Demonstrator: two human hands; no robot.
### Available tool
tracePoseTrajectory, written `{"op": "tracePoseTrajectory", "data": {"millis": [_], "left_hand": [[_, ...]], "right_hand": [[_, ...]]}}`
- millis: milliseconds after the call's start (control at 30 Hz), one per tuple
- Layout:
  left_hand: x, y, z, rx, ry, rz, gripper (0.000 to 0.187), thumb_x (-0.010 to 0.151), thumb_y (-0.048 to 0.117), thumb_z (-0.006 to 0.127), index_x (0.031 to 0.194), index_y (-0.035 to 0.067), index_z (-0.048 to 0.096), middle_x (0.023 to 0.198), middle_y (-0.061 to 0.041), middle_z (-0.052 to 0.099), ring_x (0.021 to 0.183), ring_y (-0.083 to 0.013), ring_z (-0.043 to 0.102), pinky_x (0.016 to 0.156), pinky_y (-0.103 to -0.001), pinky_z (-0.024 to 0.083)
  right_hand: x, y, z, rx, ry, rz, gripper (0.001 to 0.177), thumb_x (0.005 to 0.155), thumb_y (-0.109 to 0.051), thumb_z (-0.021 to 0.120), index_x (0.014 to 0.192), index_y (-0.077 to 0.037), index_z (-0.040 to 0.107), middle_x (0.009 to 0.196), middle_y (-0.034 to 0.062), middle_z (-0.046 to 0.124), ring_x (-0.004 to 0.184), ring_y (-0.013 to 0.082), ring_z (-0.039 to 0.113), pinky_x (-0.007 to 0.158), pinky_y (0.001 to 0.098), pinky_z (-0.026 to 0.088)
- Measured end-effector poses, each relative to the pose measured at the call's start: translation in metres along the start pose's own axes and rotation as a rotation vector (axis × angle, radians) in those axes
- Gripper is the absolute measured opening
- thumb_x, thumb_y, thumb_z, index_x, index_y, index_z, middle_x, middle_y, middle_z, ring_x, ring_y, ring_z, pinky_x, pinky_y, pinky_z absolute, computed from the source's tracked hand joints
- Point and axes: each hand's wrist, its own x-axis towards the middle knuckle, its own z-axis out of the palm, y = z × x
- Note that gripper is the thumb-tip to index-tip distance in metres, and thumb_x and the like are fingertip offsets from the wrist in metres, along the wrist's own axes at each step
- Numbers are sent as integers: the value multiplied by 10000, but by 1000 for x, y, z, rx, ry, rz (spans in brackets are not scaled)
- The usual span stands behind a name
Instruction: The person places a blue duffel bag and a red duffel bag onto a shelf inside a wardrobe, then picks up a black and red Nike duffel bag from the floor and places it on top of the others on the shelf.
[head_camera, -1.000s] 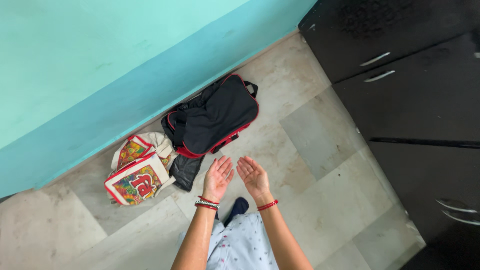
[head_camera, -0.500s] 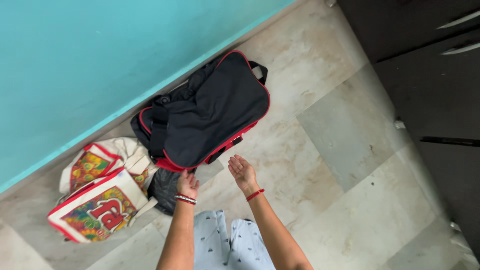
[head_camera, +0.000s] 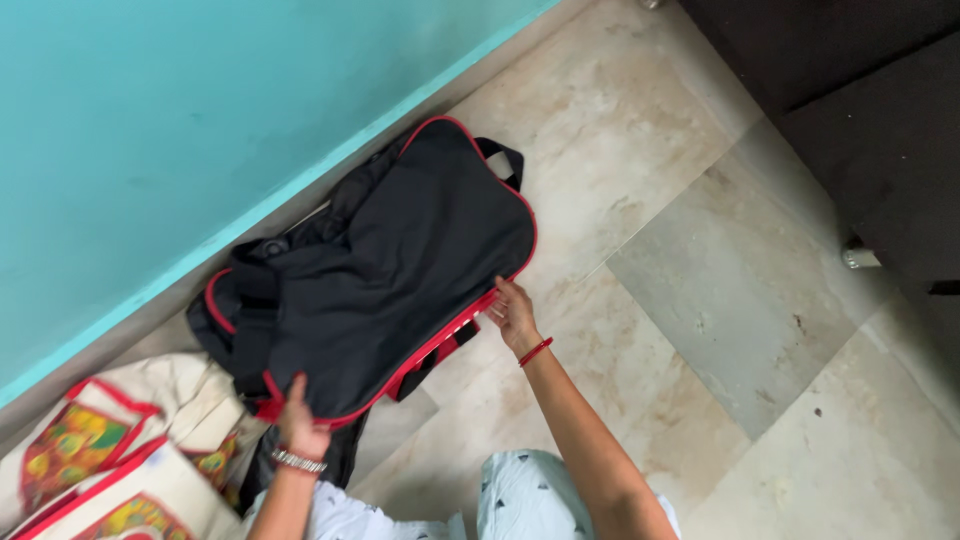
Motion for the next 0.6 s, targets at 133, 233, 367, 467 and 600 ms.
{"op": "tracePoseTrajectory", "data": {"millis": [133, 233, 367, 467, 600], "left_hand": [[-29, 39, -8, -109, -260, 111, 321, 923, 228, 687, 1227, 128, 690, 1230, -6, 740, 1110, -185, 707, 977, -350, 571], [-58, 76, 13, -107, -372, 188, 282, 948, 171, 706, 1224, 116, 683, 1223, -8, 731, 1129, -176, 689, 975, -332, 557], [-112, 109, 59, -152, -512, 302, 300, 969, 154, 684, 1268, 137, 664, 1235, -10, 718, 1132, -168, 680, 956, -360, 552], [-155, 128, 90, -98, -553, 328, 323, 947, 108, 631, 1267, 76, 658, 1253, -42, 729, 1150, -185, 700, 995, -354, 565], [-193, 131, 145, 28, -719, 253, 335, 928, 109, 618, 1260, 82, 659, 1265, -36, 727, 1154, -177, 697, 1012, -363, 562]], "right_hand": [[20, -6, -1, -30, -122, 89, 288, 920, -340, 741, 1088, -124, 650, 1014, 52, 702, 965, 209, 679, 937, 424, 539], [30, -16, 8, -22, -175, 105, 251, 909, -313, 728, 1075, -132, 675, 1013, 48, 715, 963, 213, 673, 911, 408, 520], [10, -50, 16, 131, -305, -17, 182, 882, -209, 709, 1004, -75, 702, 945, 97, 727, 942, 265, 686, 914, 437, 562], [-17, -94, 5, 245, -337, -250, 67, 877, -103, 698, 939, -84, 679, 988, 28, 742, 992, 180, 702, 953, 367, 546], [-82, -167, -52, 455, -327, -399, 38, 898, -80, 687, 934, -74, 697, 947, 39, 751, 924, 175, 718, 941, 337, 541]]}}
